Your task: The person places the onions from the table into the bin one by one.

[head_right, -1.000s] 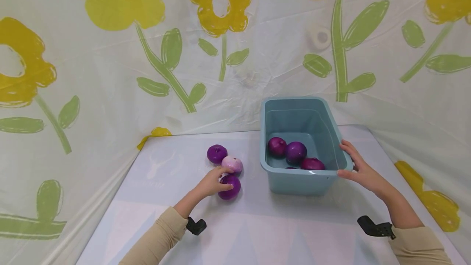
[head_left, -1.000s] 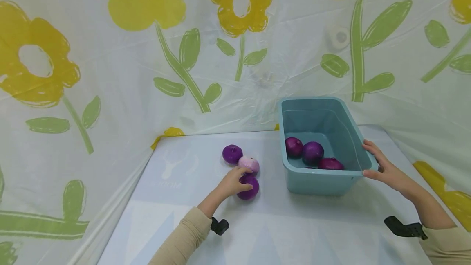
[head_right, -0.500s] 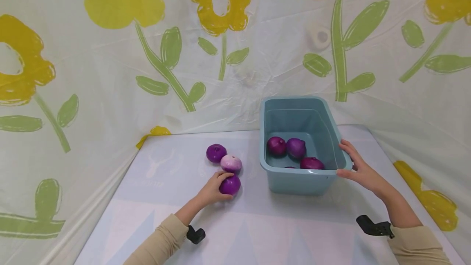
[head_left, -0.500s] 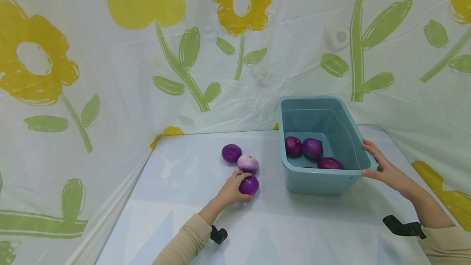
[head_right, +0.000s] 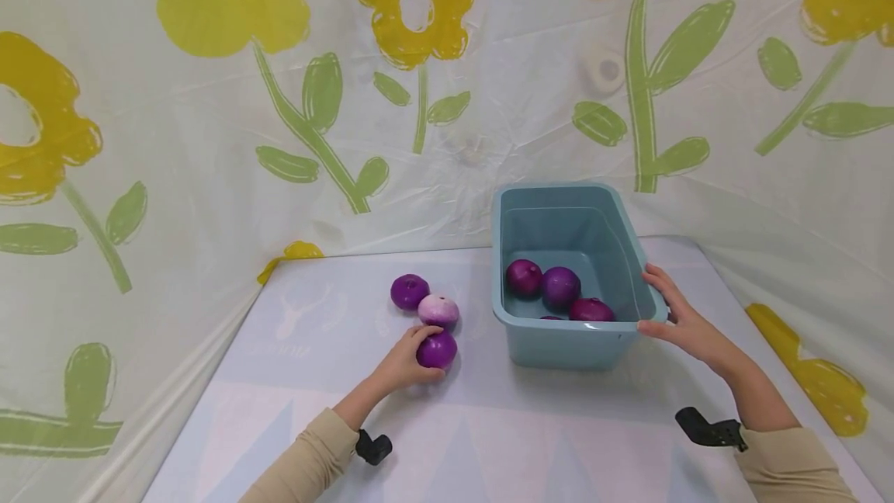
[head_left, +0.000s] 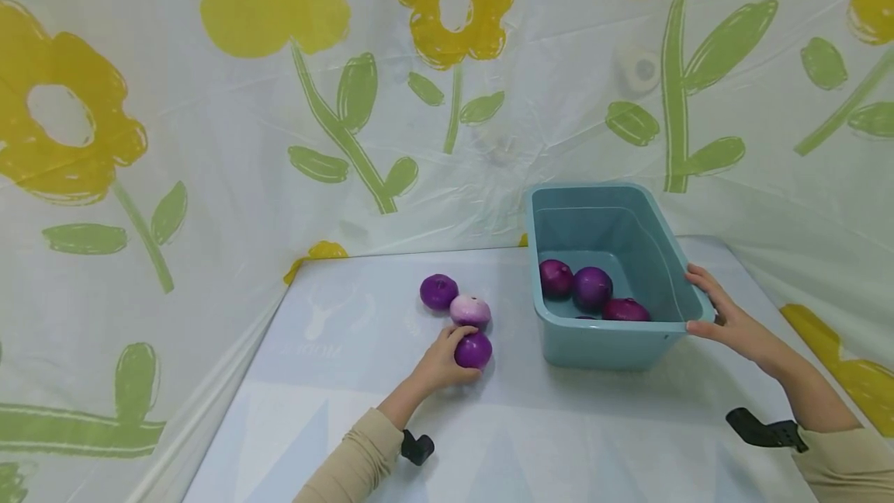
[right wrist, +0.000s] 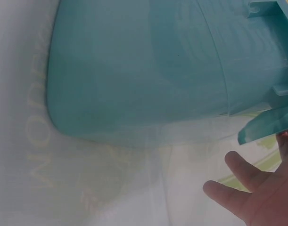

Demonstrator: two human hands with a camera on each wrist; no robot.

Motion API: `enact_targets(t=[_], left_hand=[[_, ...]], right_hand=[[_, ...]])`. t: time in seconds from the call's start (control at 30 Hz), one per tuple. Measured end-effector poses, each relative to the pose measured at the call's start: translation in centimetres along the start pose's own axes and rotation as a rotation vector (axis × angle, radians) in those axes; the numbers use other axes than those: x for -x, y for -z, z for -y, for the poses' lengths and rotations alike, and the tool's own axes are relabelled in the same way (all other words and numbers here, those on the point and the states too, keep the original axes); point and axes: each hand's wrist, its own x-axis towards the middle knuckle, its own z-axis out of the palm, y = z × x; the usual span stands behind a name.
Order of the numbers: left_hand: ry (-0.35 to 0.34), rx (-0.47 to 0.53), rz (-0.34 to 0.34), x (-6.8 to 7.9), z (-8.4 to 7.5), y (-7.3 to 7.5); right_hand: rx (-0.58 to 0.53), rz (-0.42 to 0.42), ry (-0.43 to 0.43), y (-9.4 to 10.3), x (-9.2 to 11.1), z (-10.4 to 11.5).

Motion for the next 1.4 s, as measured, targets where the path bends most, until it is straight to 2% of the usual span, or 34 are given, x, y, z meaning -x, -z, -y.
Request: enact_targets(t=[0.4, 0.63, 1.0, 1.4], left_hand=[[-0.028, -0.05, -0.104, -0.5, -1.4, 2.3], [-0.007, -0.014, -0.138, -1.2, -2.7, 4.2], [-0.022, 0.037, -0.202, -2.4, -4.4, 6.4], [-0.031, 0.06, -0.252, -3.7, -6.2, 8.3]], right_hand=[[-0.001, -0.004, 0.005, 0.0, 0.0, 0.0], [0.004, -0.009, 0.015, 0.1, 0.0, -0.1], [0.006, -0.01, 0.018, 0.1, 0.0, 0.0], [-0.005, -0.003, 0.016, 0.1, 0.0, 0.0]])
